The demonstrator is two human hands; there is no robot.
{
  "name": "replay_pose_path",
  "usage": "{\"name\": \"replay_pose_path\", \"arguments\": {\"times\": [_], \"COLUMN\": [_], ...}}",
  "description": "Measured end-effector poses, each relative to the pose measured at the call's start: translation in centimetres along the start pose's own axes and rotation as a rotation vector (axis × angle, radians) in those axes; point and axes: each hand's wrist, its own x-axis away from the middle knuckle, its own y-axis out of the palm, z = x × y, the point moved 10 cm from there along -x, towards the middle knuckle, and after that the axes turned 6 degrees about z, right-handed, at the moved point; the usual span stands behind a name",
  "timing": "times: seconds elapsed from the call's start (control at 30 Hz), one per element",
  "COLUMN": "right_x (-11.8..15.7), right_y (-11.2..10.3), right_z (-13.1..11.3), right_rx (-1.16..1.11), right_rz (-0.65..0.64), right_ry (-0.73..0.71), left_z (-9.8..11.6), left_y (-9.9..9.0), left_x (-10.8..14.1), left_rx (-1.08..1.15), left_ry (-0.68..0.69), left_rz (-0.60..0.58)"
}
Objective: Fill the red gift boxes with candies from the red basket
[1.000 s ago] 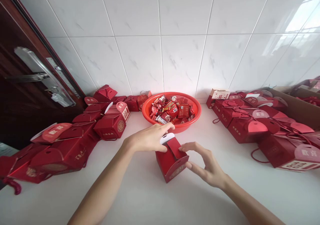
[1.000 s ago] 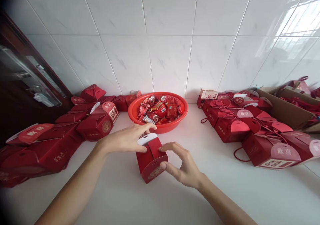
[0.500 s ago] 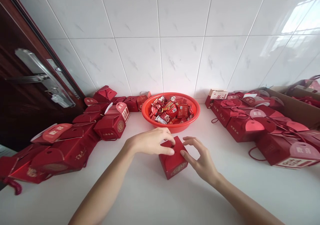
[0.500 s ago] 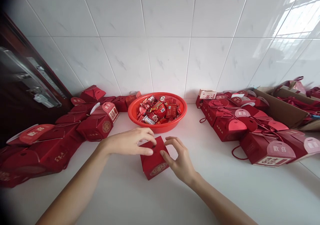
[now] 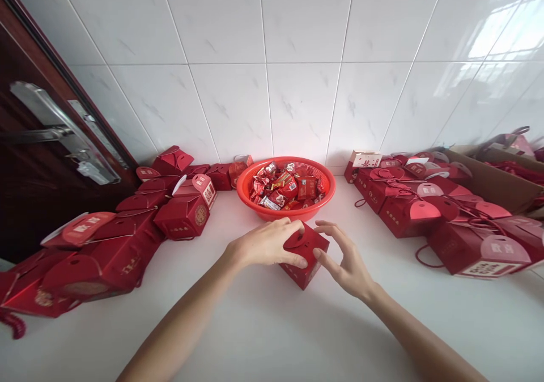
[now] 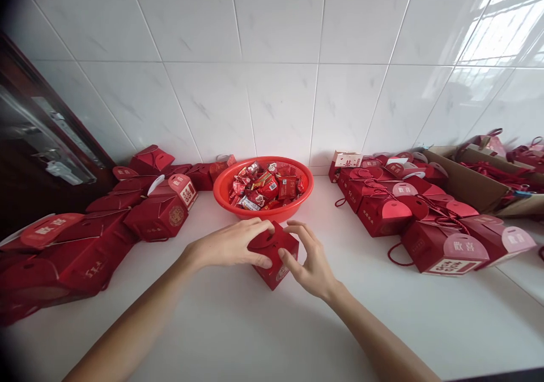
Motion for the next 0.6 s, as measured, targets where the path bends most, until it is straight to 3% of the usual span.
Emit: {"name": "replay_pose_path", "arguments": {"times": [0.17, 0.27, 0.4, 0.6], "right_x": [0.5, 0.7, 0.7, 0.1], "right_y": [1.7, 2.4, 2.3, 0.2], "right_z": [-0.7, -1.0, -0.6, 1.8], "right_rx": [0.086, 0.116, 0.145, 0.225], "right_rz": [-0.174, -0.208, -0.172, -0.011], "right_ry": [-0.093, -0.137, -0.117, 0.029], "left_z": [0.0, -0.1, 0.0, 1.3], "left_y": [0.1, 0.1, 0.3, 0.6], "left_x": [-0.6, -0.6, -0.9, -2.1], "left_rx": [0.033, 0.047, 0.081, 0.162], "left_ry": [0.017, 0.026, 0.06, 0.197], "left_rz": [0.061, 0.06, 0.071, 0.188]}}
